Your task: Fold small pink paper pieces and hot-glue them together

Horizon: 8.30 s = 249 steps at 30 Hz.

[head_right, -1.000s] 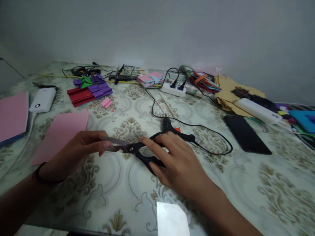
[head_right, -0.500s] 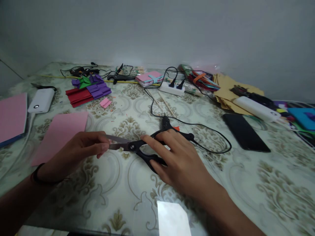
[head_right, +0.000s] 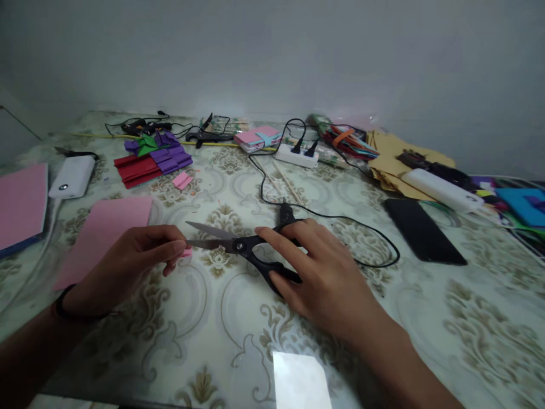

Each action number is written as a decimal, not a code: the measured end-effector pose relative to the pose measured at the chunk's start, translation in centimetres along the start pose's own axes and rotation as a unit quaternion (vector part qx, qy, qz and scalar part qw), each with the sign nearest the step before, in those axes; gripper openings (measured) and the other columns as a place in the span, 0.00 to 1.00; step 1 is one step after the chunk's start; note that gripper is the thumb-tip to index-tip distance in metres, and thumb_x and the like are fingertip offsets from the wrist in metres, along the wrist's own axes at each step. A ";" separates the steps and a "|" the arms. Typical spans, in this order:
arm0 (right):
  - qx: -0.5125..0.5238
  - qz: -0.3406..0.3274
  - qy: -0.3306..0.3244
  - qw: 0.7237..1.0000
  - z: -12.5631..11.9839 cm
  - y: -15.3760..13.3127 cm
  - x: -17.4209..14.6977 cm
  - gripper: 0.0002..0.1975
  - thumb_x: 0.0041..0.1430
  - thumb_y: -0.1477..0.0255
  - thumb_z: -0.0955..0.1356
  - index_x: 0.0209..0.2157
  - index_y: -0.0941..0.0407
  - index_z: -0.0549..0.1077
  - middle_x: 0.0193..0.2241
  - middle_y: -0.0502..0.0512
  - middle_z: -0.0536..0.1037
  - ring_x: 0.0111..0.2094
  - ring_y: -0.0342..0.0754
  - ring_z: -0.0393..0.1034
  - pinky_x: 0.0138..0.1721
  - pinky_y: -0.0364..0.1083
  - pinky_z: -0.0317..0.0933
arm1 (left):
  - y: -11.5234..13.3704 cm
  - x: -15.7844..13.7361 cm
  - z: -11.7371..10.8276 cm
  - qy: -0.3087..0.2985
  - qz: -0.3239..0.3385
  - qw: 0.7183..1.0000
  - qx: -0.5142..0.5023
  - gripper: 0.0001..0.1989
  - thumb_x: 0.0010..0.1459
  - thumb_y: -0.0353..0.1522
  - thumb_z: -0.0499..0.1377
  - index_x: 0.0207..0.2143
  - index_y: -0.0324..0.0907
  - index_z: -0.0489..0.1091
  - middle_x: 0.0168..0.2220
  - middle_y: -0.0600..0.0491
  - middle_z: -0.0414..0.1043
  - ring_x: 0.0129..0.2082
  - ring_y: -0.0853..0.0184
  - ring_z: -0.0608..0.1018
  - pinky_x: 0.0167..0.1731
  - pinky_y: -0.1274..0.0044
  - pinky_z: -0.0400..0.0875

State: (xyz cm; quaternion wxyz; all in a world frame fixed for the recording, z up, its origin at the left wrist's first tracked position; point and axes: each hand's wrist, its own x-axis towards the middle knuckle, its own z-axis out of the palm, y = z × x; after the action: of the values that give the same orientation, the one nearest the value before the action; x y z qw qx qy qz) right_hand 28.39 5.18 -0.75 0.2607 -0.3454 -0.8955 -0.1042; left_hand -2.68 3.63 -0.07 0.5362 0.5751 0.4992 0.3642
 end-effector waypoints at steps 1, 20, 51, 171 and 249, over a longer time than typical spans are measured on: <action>0.000 0.002 0.002 1.000 0.0 0.0 0.0 0.19 0.67 0.72 0.66 0.59 0.58 0.70 0.41 0.61 0.73 0.40 0.56 0.71 0.39 0.52 0.67 | -0.1 0.0 0.0 -0.001 -0.002 1.000 -0.013 0.12 0.65 0.38 0.65 0.30 0.41 0.76 0.24 0.59 0.68 0.25 0.73 0.68 0.29 0.78 0.61; 0.017 0.034 0.055 0.998 2.4 -4.1 0.5 0.21 0.66 0.74 0.68 0.59 0.59 0.69 0.39 0.61 0.73 0.38 0.56 0.68 0.40 0.54 0.69 | -0.5 -0.3 2.8 -0.036 -0.040 0.991 -0.120 0.16 0.64 0.39 0.63 0.26 0.39 0.79 0.26 0.53 0.77 0.23 0.71 0.74 0.27 0.78 0.70; 0.018 0.033 0.065 0.997 2.5 -4.6 0.4 0.21 0.66 0.74 0.68 0.59 0.59 0.70 0.39 0.60 0.73 0.38 0.55 0.67 0.39 0.53 0.68 | -0.5 -0.9 2.8 -0.047 -0.049 0.978 -0.196 0.13 0.61 0.36 0.63 0.27 0.40 0.67 0.21 0.61 0.58 0.19 0.75 0.61 0.20 0.80 0.57; -0.021 0.015 0.050 0.998 2.4 -6.0 0.4 0.20 0.66 0.74 0.66 0.59 0.62 0.70 0.39 0.61 0.73 0.39 0.57 0.65 0.41 0.54 0.64 | -0.7 -0.9 3.7 -0.044 -0.104 0.957 -0.268 0.13 0.50 0.29 0.63 0.17 0.39 0.64 0.19 0.60 0.57 0.15 0.76 0.66 0.12 0.82 0.67; -0.023 -0.001 0.071 0.997 2.6 -5.9 0.5 0.19 0.68 0.74 0.66 0.58 0.63 0.70 0.38 0.59 0.71 0.38 0.56 0.64 0.41 0.53 0.63 | 0.1 -1.3 4.0 0.000 -0.131 0.959 -0.253 0.12 0.48 0.30 0.61 0.22 0.43 0.58 0.17 0.65 0.47 0.17 0.77 0.49 0.18 0.81 0.47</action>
State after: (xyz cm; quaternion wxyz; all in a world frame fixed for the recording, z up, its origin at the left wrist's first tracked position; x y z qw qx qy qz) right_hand 23.06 2.02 -2.76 0.3150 -0.3425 -0.8725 -0.1494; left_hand 0.83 1.32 -0.47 0.7073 0.3505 0.4613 0.4050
